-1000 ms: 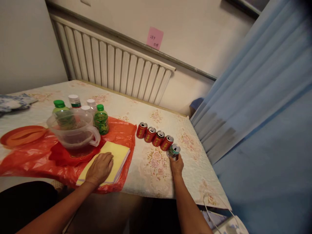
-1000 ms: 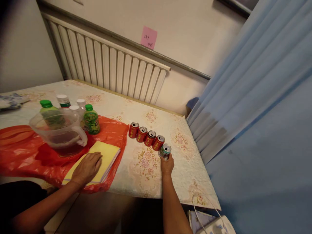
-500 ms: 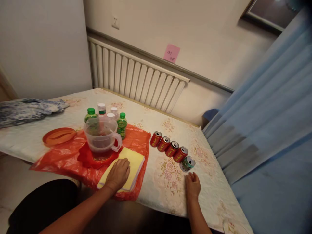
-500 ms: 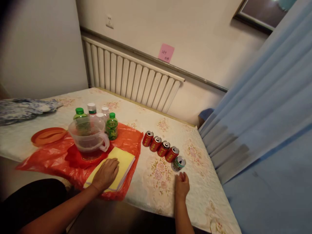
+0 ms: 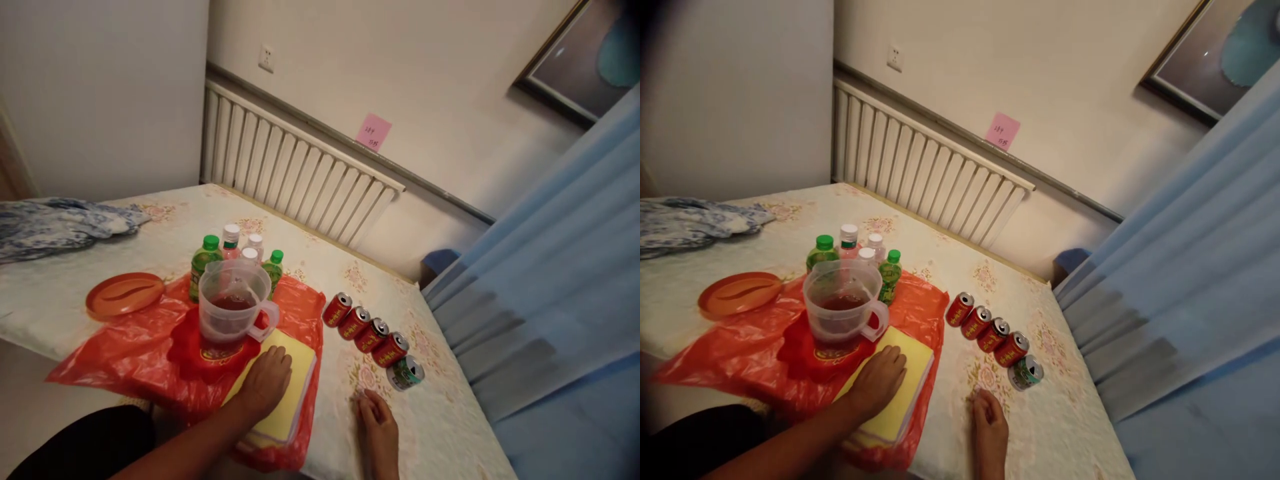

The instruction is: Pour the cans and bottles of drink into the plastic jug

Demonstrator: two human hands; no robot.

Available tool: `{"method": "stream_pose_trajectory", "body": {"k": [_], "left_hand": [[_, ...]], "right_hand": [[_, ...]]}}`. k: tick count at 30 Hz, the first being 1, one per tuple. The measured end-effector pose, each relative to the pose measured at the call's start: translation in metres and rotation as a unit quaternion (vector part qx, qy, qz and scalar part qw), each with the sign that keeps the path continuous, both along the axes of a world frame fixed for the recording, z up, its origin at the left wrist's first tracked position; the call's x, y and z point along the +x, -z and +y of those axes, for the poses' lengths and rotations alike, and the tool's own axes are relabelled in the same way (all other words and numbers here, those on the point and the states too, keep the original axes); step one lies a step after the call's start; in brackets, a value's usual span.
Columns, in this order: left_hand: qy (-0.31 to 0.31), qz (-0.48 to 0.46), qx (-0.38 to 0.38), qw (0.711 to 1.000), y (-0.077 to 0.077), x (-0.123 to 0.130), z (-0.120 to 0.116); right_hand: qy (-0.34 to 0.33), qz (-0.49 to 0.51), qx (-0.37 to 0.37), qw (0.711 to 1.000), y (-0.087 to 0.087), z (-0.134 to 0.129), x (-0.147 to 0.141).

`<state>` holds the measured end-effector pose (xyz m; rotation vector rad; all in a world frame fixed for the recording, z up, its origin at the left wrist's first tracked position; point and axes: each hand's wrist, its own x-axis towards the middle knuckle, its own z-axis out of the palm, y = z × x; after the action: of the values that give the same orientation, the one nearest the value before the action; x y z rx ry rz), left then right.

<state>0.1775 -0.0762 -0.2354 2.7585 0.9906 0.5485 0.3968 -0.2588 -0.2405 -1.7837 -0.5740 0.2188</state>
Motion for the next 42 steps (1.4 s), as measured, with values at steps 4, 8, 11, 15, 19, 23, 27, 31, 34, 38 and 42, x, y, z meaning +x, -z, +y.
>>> {"method": "stream_pose_trajectory", "body": {"k": [4,8,11,15,19,23,27,31,34,38,42], "left_hand": [[0.017,-0.047,-0.024,0.998,0.006,-0.005,0.006],[0.031,-0.087,-0.047,0.995,0.008,-0.007,0.008],[0.054,-0.108,-0.054,0.991,0.008,-0.009,0.007],[0.1,-0.139,-0.067,0.983,0.003,-0.014,0.004],[0.096,-0.154,-0.094,0.979,-0.004,-0.018,0.003],[0.09,-0.157,-0.114,0.977,-0.008,-0.018,0.004],[0.098,-0.151,-0.123,0.976,-0.011,-0.019,0.004],[0.093,-0.166,-0.135,0.972,-0.01,-0.019,0.004],[0.093,-0.183,-0.148,0.968,-0.009,-0.017,0.005],[0.09,-0.197,-0.173,0.961,-0.01,-0.015,0.006],[0.075,-0.278,-0.207,0.935,-0.005,-0.011,0.006]], "right_hand": [[-0.106,0.04,0.021,0.993,-0.033,0.054,-0.024],[-0.195,0.041,0.055,0.978,-0.062,0.124,-0.05],[-0.239,0.027,0.067,0.968,-0.076,0.179,-0.067],[-0.269,-0.06,0.054,0.96,-0.089,0.239,-0.087],[-0.283,-0.129,0.035,0.95,-0.099,0.278,-0.103],[-0.323,-0.152,0.046,0.933,-0.107,0.299,-0.118],[-0.339,-0.155,0.047,0.927,-0.11,0.309,-0.129],[-0.301,-0.149,0.037,0.941,-0.107,0.307,-0.128],[-0.264,-0.137,0.032,0.954,-0.109,0.295,-0.117],[-0.235,-0.124,0.032,0.963,-0.12,0.26,-0.093],[-0.234,-0.113,0.039,0.965,-0.136,0.205,-0.075]]}}
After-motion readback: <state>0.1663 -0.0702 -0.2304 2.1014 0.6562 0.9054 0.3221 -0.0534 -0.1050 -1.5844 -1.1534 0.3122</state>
